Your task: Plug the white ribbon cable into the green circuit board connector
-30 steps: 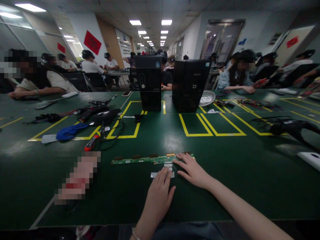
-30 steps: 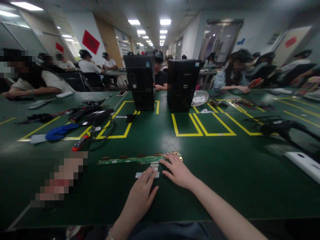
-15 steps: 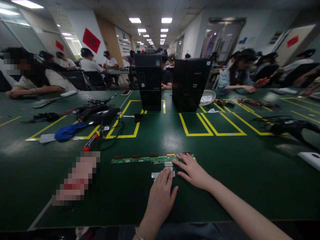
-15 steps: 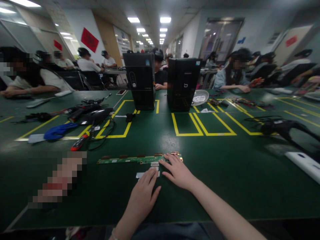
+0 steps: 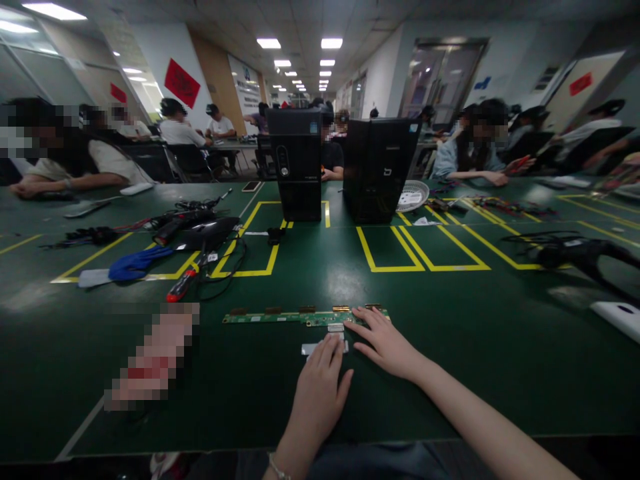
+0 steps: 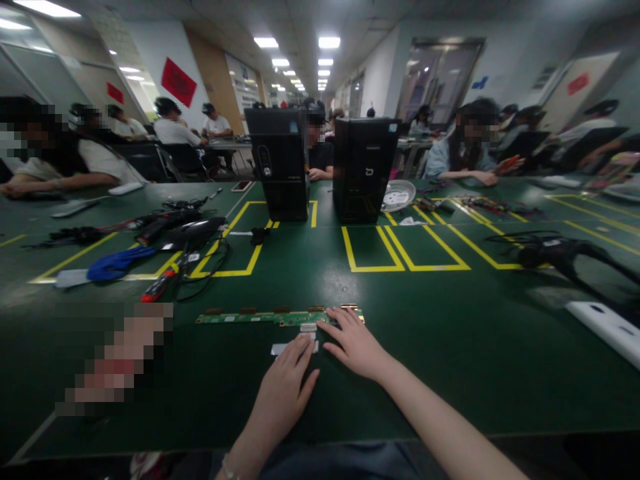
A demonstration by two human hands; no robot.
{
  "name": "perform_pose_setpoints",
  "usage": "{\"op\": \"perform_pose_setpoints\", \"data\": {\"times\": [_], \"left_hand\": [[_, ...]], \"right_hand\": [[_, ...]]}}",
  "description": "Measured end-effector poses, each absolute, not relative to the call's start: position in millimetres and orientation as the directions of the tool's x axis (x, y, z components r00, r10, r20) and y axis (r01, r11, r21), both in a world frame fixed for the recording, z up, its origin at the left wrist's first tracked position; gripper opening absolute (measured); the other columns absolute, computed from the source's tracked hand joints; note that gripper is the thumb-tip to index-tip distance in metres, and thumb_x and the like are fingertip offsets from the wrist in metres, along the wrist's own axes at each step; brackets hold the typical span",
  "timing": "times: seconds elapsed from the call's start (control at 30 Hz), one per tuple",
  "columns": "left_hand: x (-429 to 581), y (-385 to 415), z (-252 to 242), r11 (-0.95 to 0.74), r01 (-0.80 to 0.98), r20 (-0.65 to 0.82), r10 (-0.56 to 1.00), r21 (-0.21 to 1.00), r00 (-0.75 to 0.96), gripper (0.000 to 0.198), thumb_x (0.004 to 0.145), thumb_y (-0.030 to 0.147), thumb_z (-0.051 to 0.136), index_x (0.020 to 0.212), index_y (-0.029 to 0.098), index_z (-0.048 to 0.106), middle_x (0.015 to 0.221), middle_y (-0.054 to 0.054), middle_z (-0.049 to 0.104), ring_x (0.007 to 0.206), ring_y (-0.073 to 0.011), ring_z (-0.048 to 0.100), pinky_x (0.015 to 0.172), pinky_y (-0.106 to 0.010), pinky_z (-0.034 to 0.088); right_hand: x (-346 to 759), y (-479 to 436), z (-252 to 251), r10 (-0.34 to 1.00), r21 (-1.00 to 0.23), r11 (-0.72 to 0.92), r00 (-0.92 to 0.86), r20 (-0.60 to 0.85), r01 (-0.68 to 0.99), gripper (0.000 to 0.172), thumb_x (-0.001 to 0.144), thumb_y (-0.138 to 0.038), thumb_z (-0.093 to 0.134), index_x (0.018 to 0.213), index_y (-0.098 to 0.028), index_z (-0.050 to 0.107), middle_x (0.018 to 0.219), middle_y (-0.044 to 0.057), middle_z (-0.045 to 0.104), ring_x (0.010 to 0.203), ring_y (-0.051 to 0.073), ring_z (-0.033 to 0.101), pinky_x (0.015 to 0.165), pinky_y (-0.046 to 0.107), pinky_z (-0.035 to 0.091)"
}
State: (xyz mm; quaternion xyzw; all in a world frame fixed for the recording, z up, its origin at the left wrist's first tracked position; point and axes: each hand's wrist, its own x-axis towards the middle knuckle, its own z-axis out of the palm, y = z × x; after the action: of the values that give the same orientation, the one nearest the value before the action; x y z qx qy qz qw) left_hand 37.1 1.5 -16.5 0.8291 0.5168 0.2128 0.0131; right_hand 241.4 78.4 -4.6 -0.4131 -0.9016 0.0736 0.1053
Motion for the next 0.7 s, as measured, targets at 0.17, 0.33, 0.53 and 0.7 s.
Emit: {"op": "perform_pose_setpoints", "data": {"times": [0.17, 0.33, 0.53, 0.7], "left_hand": [[36.6, 3.1, -16.1, -0.463, 0.852, 0.342, 0.863, 0.244, 0.371, 0.044, 0.095, 0.029, 0.047, 0.135, 0.011, 0.048, 0.140, -0.017, 0.054, 0.131, -0.0284, 0.049, 0.104, -0.047, 0.047], [34.6, 4.9, -11.7, -0.480, 0.846, 0.328, 0.858, 0.234, 0.396, 0.046, 0.094, 0.028, 0.048, 0.137, 0.011, 0.047, 0.140, -0.016, 0.054, 0.130, -0.0275, 0.050, 0.104, -0.045, 0.047], [32.9, 6.4, -9.0, -0.493, 0.842, 0.298, 0.855, 0.219, 0.424, 0.047, 0.093, 0.026, 0.051, 0.137, 0.009, 0.047, 0.141, -0.017, 0.054, 0.131, -0.0277, 0.049, 0.105, -0.045, 0.046], [32.0, 7.3, -6.4, -0.497, 0.836, 0.306, 0.853, 0.233, 0.423, 0.043, 0.094, 0.024, 0.048, 0.136, 0.012, 0.048, 0.139, -0.015, 0.055, 0.129, -0.0271, 0.051, 0.104, -0.045, 0.047]], "right_hand": [[241.8, 78.9, -5.9, 0.759, -0.235, 0.649, -0.635, 0.142, 0.724, 0.049, 0.097, -0.045, 0.044, 0.143, -0.029, 0.046, 0.150, 0.011, 0.038, 0.141, 0.028, 0.031, 0.115, 0.054, 0.023], [242.3, 79.4, -4.6, 0.757, -0.243, 0.650, -0.641, 0.123, 0.720, 0.051, 0.096, -0.047, 0.044, 0.144, -0.029, 0.045, 0.152, 0.011, 0.036, 0.142, 0.028, 0.029, 0.116, 0.054, 0.021], [242.6, 79.6, -2.5, 0.752, -0.264, 0.654, -0.648, 0.122, 0.709, 0.052, 0.096, -0.048, 0.045, 0.145, -0.029, 0.044, 0.153, 0.010, 0.035, 0.143, 0.027, 0.026, 0.116, 0.054, 0.020], [243.1, 79.2, -0.7, 0.745, -0.278, 0.660, -0.656, 0.125, 0.698, 0.051, 0.096, -0.045, 0.045, 0.144, -0.029, 0.044, 0.152, 0.009, 0.036, 0.144, 0.027, 0.025, 0.117, 0.055, 0.020]]}}
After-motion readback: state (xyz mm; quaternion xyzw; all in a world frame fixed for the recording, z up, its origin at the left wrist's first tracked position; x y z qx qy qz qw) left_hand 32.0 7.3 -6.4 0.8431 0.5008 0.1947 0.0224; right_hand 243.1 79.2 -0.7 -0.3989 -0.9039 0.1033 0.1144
